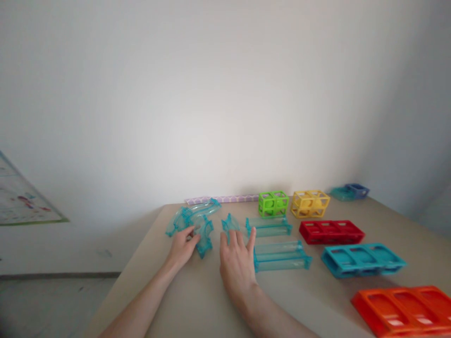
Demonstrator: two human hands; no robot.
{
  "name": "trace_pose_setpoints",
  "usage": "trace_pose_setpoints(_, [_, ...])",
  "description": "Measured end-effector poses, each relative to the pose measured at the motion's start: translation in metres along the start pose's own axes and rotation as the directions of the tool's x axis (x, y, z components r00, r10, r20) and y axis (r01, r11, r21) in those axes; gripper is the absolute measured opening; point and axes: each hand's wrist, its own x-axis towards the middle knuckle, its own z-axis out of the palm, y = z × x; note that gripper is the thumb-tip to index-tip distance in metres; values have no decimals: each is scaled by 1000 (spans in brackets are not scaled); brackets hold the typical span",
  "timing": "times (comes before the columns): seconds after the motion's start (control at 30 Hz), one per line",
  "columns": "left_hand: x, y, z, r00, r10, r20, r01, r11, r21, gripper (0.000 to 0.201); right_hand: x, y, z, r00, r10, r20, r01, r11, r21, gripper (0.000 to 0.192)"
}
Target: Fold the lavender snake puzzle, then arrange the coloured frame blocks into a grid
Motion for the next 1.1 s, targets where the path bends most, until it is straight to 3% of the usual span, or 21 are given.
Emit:
trace_pose_setpoints(0.1, [1, -4, 0, 999, -6, -39, 5, 1000, -12, 26, -1, -2, 0, 999, 4, -51, -4, 1000, 8, 49])
trace_pose_setpoints(0.17, [4, -8, -2, 991, 22, -131, -24, 1000, -11, 32, -2, -4, 0, 994, -12, -112, 17, 999, 48, 49])
trace_pose_setpoints(0.27, [9, -14, -8, 930, 139, -340, -99, 986, 134, 29, -6, -8, -2, 979, -80, -189, 113, 979, 172, 43])
trace_pose_setpoints(0.37, [14, -17, -12, 864, 200, -462, -9, 923, 384, 30, -9, -14, -5, 961, -173, -215, 231, 931, 284, 35])
trace_pose_setpoints(0.43, [18, -17, -12, 867, 193, -459, 63, 872, 485, 33, -11, -17, -7, 952, -221, -209, 282, 901, 329, 32])
trace_pose_setpoints(0.5, [22, -17, -10, 906, 162, -391, 78, 844, 530, 37, -12, -20, -8, 949, -245, -200, 304, 883, 358, 32])
trace_pose_setpoints(0.57, [27, -20, -9, 946, 102, -308, 81, 845, 528, 34, -13, -20, -8, 947, -253, -195, 311, 872, 377, 33])
trace_pose_setpoints(0.63, [33, -25, -8, 958, 42, -284, 103, 874, 475, 27, -12, -19, -8, 948, -253, -193, 311, 867, 390, 34])
trace_pose_setpoints(0.77, [41, -38, -10, 942, 57, -331, 62, 939, 339, 17, -11, -16, -7, 954, -252, -159, 296, 869, 397, 32])
trace_pose_setpoints(1.1, [47, -47, -12, 891, 46, -452, 76, 966, 248, 22, -11, -15, -5, 962, -240, -133, 274, 854, 443, 25])
